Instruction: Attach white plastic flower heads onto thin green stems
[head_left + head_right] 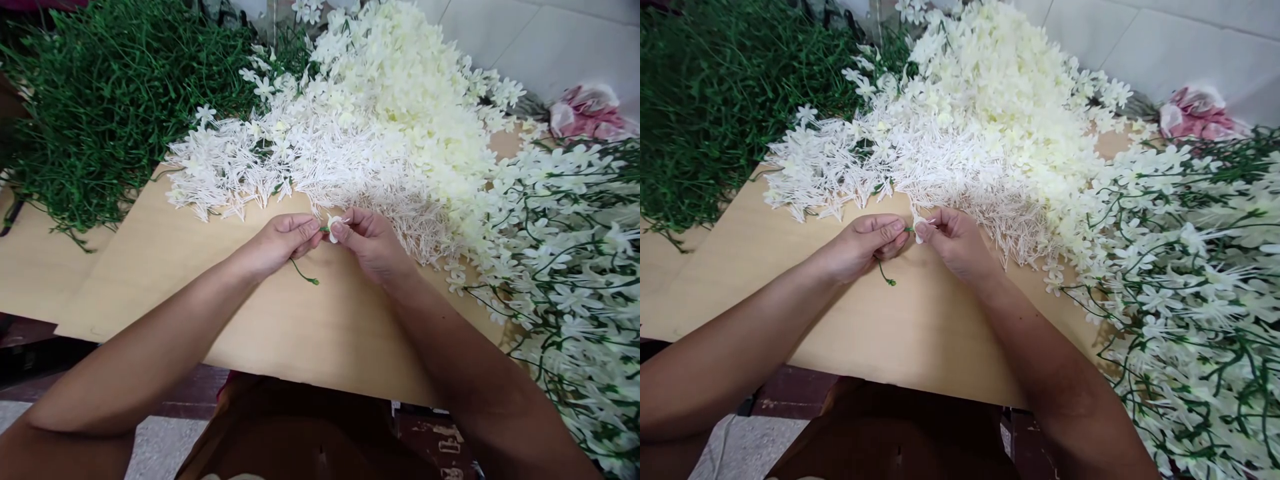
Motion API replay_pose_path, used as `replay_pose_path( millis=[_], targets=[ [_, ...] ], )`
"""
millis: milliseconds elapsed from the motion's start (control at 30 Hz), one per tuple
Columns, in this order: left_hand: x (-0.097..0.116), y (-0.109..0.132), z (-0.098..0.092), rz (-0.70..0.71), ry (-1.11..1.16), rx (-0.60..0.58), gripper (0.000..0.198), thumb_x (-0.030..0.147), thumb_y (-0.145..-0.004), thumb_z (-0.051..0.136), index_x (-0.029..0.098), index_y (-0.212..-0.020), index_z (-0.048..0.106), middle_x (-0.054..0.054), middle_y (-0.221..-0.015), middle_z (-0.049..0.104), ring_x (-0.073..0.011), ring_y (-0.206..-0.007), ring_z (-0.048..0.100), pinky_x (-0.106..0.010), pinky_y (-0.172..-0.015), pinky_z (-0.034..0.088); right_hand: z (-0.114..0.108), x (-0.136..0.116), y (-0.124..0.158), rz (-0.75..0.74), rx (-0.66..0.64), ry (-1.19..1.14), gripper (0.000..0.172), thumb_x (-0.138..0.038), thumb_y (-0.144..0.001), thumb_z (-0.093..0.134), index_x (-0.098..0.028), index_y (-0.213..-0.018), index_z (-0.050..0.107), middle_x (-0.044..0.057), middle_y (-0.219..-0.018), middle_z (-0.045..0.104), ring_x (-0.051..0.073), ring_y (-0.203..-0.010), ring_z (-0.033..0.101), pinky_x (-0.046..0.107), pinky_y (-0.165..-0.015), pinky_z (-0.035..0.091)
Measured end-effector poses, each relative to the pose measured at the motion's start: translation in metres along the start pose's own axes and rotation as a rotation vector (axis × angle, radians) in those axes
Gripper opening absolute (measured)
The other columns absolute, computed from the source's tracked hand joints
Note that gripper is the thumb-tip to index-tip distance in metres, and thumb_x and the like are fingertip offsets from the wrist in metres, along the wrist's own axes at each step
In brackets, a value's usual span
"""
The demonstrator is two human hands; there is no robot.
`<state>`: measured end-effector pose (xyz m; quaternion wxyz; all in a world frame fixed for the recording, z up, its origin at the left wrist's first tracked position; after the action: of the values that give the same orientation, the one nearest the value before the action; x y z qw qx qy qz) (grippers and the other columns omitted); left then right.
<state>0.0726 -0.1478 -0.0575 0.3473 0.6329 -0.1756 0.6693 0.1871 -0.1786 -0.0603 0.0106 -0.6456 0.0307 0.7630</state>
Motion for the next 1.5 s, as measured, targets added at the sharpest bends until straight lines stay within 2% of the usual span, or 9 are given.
replay_pose_path(
  millis=[200,433,700,1000,1133,1233,1367,1500],
  targets=[
    [-0.001,-0.001,0.001,-0.041,-0.104,0.015,0.048,0.058,-0.074,0.066,0.018,-0.057,0.048,0.006,-0.046,0.031,-0.0054,-0.043,0.021,-0.024,-0.044,0.012,-0.004,-0.002,0.004,-0.039,0.06,0.107,0.04,-0.05,-0.059,0.083,-0.021,-0.066,0.056,-0.003,-0.064,0.062,0.012,-0.063,0.058,0.029,-0.065,0.049],
    [0.002,-0.003,0.003,-0.009,-0.228,0.019,0.036,0.041,-0.079,0.059,0.018,-0.055,0.045,0.004,-0.051,0.034,-0.0073,-0.047,0.024,-0.024,-0.046,0.018,0.003,-0.002,0.008,-0.042,0.029,0.077,0.037,-0.045,-0.064,0.082,-0.022,-0.066,0.053,-0.004,-0.063,0.062,0.013,-0.062,0.062,0.029,-0.065,0.05],
    [0.002,-0.003,0.006,0.008,-0.21,0.032,0.035,0.041,-0.077,0.059,0.019,-0.054,0.043,0.004,-0.051,0.033,-0.0086,-0.049,0.027,-0.024,-0.047,0.02,0.001,0.008,0.005,-0.011,0.013,0.039,0.044,-0.058,-0.063,0.078,-0.022,-0.067,0.053,-0.004,-0.062,0.06,0.012,-0.06,0.058,0.03,-0.064,0.049],
    [-0.003,-0.005,0.006,0.04,-0.236,0.057,0.038,0.044,-0.079,0.055,0.019,-0.055,0.04,0.005,-0.052,0.033,-0.0072,-0.049,0.026,-0.023,-0.047,0.021,0.008,0.004,0.007,-0.069,-0.011,0.031,0.04,-0.048,-0.069,0.078,-0.022,-0.067,0.049,-0.004,-0.059,0.06,0.012,-0.061,0.061,0.028,-0.064,0.05],
    [-0.003,-0.006,0.006,0.002,-0.22,0.053,0.036,0.042,-0.082,0.054,0.018,-0.058,0.042,0.006,-0.052,0.034,-0.0061,-0.047,0.026,-0.022,-0.046,0.02,0.001,0.003,0.007,-0.064,0.05,0.117,0.036,-0.045,-0.07,0.079,-0.02,-0.071,0.053,-0.004,-0.063,0.061,0.01,-0.06,0.059,0.027,-0.064,0.05],
    [-0.003,-0.006,0.007,-0.034,-0.15,0.038,0.038,0.045,-0.084,0.053,0.017,-0.06,0.044,0.007,-0.05,0.033,-0.005,-0.045,0.024,-0.021,-0.045,0.018,-0.001,0.003,0.006,-0.076,0.011,0.068,0.032,-0.044,-0.072,0.077,-0.02,-0.083,0.059,-0.002,-0.072,0.064,0.011,-0.068,0.063,0.028,-0.07,0.054],
    [-0.003,-0.004,0.005,-0.062,-0.057,0.03,0.041,0.048,-0.082,0.057,0.017,-0.059,0.043,0.007,-0.046,0.033,-0.004,-0.043,0.023,-0.02,-0.044,0.016,0.001,-0.003,0.006,-0.169,-0.056,0.055,0.049,-0.039,-0.062,0.086,-0.023,-0.101,0.062,0.001,-0.092,0.066,0.012,-0.081,0.065,0.025,-0.072,0.056],
    [-0.003,-0.004,0.002,-0.095,-0.043,0.021,0.042,0.049,-0.08,0.062,0.016,-0.06,0.046,0.007,-0.046,0.033,-0.0035,-0.042,0.023,-0.02,-0.043,0.014,0.001,-0.001,0.006,-0.156,-0.062,0.109,0.039,-0.041,-0.069,0.081,-0.021,-0.098,0.064,0.002,-0.091,0.068,0.013,-0.077,0.066,0.028,-0.074,0.058]
  ],
)
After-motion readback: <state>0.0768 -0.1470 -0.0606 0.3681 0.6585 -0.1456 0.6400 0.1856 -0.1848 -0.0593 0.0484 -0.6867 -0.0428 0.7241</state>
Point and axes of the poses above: each hand's wrist, its own y-axis away from the middle knuckle, its own z-axis out of the palm, x = y × z, the point moved 7 cm from there along -y, towards the middle knuckle
